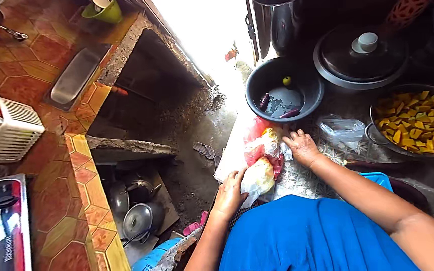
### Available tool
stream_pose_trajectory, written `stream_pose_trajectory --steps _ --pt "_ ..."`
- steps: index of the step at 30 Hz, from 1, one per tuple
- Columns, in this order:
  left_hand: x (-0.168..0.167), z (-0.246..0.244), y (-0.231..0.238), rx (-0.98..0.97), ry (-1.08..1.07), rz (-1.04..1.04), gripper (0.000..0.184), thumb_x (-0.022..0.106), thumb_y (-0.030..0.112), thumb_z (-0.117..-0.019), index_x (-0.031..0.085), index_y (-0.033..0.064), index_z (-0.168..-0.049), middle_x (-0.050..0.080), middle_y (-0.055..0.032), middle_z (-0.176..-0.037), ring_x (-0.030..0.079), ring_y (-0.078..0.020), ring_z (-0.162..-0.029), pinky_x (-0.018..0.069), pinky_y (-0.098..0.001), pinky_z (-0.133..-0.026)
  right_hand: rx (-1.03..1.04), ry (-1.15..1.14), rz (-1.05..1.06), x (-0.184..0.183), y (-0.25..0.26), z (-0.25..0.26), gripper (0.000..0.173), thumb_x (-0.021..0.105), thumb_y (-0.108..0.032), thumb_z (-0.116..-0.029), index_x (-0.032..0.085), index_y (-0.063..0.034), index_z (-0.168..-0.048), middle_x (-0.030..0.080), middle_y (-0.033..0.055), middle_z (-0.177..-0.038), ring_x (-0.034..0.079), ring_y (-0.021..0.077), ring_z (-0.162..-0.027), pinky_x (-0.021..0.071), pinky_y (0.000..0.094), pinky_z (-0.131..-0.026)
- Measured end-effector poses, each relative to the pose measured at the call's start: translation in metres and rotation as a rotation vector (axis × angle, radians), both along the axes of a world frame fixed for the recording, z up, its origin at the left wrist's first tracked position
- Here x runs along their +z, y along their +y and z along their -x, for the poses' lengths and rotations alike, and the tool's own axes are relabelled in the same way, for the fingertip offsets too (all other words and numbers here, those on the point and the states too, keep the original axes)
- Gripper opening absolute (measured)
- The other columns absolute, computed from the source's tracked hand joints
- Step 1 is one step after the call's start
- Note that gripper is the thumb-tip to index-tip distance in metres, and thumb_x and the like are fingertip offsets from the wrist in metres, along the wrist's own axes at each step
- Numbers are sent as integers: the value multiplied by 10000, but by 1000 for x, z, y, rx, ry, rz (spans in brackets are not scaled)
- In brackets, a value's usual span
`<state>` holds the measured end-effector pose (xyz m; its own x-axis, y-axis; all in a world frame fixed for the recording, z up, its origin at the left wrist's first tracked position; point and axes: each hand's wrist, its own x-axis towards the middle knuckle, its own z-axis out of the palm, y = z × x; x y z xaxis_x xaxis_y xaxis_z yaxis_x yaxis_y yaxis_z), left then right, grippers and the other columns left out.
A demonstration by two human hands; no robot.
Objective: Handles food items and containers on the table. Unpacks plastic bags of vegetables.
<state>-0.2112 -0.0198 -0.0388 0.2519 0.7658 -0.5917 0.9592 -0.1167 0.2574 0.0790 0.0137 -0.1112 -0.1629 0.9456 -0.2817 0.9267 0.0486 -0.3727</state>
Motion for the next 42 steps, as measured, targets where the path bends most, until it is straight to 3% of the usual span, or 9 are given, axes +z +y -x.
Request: stream_pose_trajectory --steps 5,9,15,19,23,27,33,38,42 --pt "12 7 6 34 -71 36 295 598 153 -990 723 64 -1242 713 -169 -1158 681 -318 -1104 515 -510 -1000 7 -22 205 19 7 -1 529 580 27 -928 593 -131 -1434 510 285 -1468 450 513 -1361 366 688 -1060" --pt "26 3 9 -3 -416 -137 203 607 116 -966 751 -7 -1039 717 -154 -968 697 -251 -905 556 -449 -860 -156 158 21 30 -6 -10 579 598 70 -874 621 -164 -1403 461 301 -1511 482 511 -1340 390 657 -1072" --pt "50 -16 18 -115 -829 -228 199 584 177 -944 732 53 -898 651 33 -826 609 27 -810 505 -139 -756 -237 242 -313 8 -40 -24 560 596 -35 -931 590 -197 -1467 512 253 -1510 526 461 -1352 419 620 -1089" --pt "72 -32 21 -230 -1047 -174 208 587 221 -1005 714 70 -941 627 47 -851 592 33 -852 497 -129 -780 -440 120 -506 11 -60 -66 554 786 -109 -841 663 -146 -1380 527 289 -1478 420 581 -1388 352 774 -1049" --pt "89 -63 20 -294 -1183 -86 194 583 214 -1027 698 69 -971 627 42 -885 591 16 -880 497 -148 -805 -568 -12 -225 11 -61 -104 679 803 -130 -857 556 -140 -1489 383 303 -1584 262 541 -1497 297 726 -1119" --pt "90 -95 16 -347 -1250 50 182 593 185 -1024 700 47 -972 646 21 -901 605 -16 -906 511 -195 -836 -522 3 -229 4 -61 -107 283 655 -48 -933 732 -31 -1205 509 259 -1510 349 489 -1477 322 679 -1143" --pt "49 -141 19 -317 -988 184 176 590 151 -979 726 39 -979 697 21 -941 638 28 -888 536 -182 -838 -753 308 -688 32 -52 -89 170 689 -31 -891 742 69 -1018 702 252 -1179 660 422 -1145 526 557 -999" --pt "0 -168 31 -196 -520 396 203 590 183 -1027 697 29 -1105 664 -41 -860 612 -82 -767 520 -320 -767 -446 416 -740 51 -43 -32 216 675 -76 -907 769 -16 -1092 724 176 -1207 663 346 -1187 535 502 -1022" --pt "-16 -154 34 -422 -385 397 502 657 367 -990 624 0 -1331 653 -205 -1273 631 -291 -1199 476 -489 -1070 -39 334 -132 47 -40 -16 448 517 -44 -1018 585 -121 -1455 467 235 -1557 362 448 -1488 337 634 -1160"
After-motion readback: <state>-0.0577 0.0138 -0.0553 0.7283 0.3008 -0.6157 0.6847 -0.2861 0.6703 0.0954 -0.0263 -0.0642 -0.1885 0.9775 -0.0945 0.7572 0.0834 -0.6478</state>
